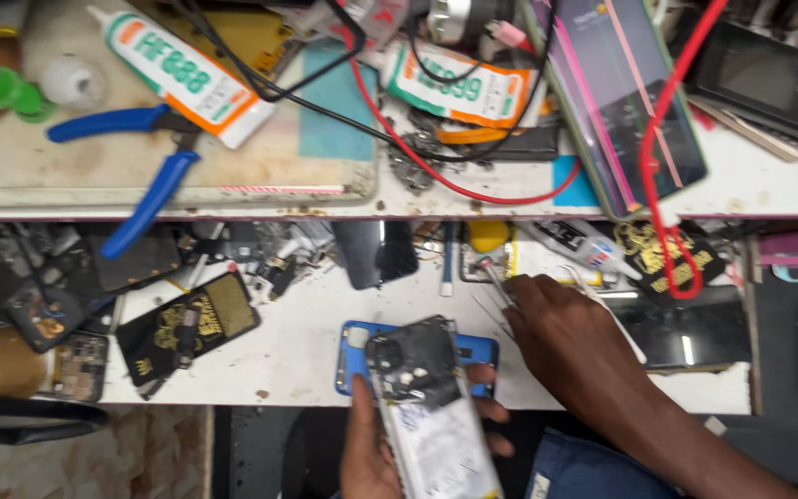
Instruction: The person uses a screwdriver to remove screws from the internal frame of a disassembled smartphone. They carefully unscrew multiple fasteners around the camera module and battery area, holding the device in their left hand while working with the tool in their right hand.
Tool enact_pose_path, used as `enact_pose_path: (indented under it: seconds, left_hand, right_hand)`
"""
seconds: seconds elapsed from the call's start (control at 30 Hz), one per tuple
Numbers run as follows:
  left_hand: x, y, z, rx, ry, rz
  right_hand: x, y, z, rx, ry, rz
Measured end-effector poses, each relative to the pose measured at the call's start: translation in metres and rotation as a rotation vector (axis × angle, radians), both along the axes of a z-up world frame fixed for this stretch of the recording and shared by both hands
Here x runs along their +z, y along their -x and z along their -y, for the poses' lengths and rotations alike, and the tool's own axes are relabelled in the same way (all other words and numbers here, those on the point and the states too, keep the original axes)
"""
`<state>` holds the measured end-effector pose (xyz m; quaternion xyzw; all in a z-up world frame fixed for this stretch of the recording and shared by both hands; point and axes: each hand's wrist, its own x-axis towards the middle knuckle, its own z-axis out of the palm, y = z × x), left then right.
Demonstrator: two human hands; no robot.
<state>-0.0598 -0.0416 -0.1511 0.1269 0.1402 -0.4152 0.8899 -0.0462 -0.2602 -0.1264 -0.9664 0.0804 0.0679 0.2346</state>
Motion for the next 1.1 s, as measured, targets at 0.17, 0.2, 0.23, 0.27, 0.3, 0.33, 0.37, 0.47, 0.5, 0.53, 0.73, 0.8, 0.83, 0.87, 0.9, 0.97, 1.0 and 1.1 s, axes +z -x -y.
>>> enact_pose_path:
  seconds: [0.17, 0.2, 0.23, 0.27, 0.3, 0.33, 0.37, 0.47, 0.5, 0.53, 0.73, 0.8, 0.83, 0.87, 0.9, 0.97, 1.0, 1.1]
  left_hand:
    - [0.002, -0.005, -0.005, 0.010, 0.092, -0.114]
    - [0.001, -0.006, -0.007, 0.034, 0.063, -0.152]
    - [0.002, -0.005, -0.010, 0.064, 0.030, -0.190]
    - [0.003, -0.004, -0.013, 0.097, 0.056, -0.156]
    - [0.004, -0.008, -0.017, 0.123, 0.081, -0.111]
    - [0.005, -0.012, -0.020, 0.150, 0.107, -0.066]
    - [0.007, -0.014, -0.026, 0.166, 0.075, -0.075]
    - [0.012, -0.021, -0.037, 0.213, 0.017, -0.092]
    - [0.013, -0.023, -0.038, 0.232, 0.018, -0.090]
    - [0.014, -0.025, -0.039, 0.252, 0.018, -0.088]
    - [0.027, -0.025, -0.038, 0.275, 0.090, -0.119]
    - [0.027, -0.024, -0.038, 0.282, 0.082, -0.105]
    - [0.026, -0.021, -0.038, 0.287, 0.073, -0.105]
    - [0.025, -0.019, -0.037, 0.298, 0.050, -0.114]
    - [0.024, -0.017, -0.036, 0.309, 0.029, -0.120]
    - [0.022, -0.014, -0.033, 0.335, -0.014, -0.134]
    - [0.021, -0.012, -0.031, 0.349, -0.036, -0.143]
    - [0.021, -0.008, -0.028, 0.344, -0.069, -0.173]
  right_hand:
    - [0.000, 0.002, 0.001, -0.215, -0.119, -0.132]
    - [0.001, 0.005, 0.004, -0.283, -0.147, -0.201]
    - [0.002, 0.009, 0.007, -0.301, -0.185, -0.190]
    - [0.003, 0.015, 0.011, -0.319, -0.223, -0.178]
    - [0.004, 0.018, 0.015, -0.343, -0.261, -0.156]
    - [0.004, 0.022, 0.020, -0.334, -0.399, -0.100]
    - [0.002, 0.028, 0.022, -0.324, -0.538, -0.052]
    - [0.000, 0.047, 0.023, -0.392, -0.759, -0.011]
    - [0.000, 0.051, 0.023, -0.428, -0.800, -0.012]
    - [0.002, 0.053, 0.022, -0.485, -0.755, -0.022]
    - [0.032, 0.051, 0.000, -0.512, -0.589, 0.033]
    - [0.034, 0.049, -0.007, -0.446, -0.536, 0.066]
    - [0.032, 0.048, -0.010, -0.404, -0.619, 0.127]
    - [0.028, 0.049, -0.013, -0.360, -0.702, 0.188]
    - [0.025, 0.050, -0.014, -0.315, -0.786, 0.251]
    - [0.017, 0.054, -0.016, -0.302, -0.765, 0.227]
    - [0.014, 0.056, -0.016, -0.300, -0.756, 0.215]
    - [0.006, 0.063, -0.018, -0.385, -0.611, 0.179]
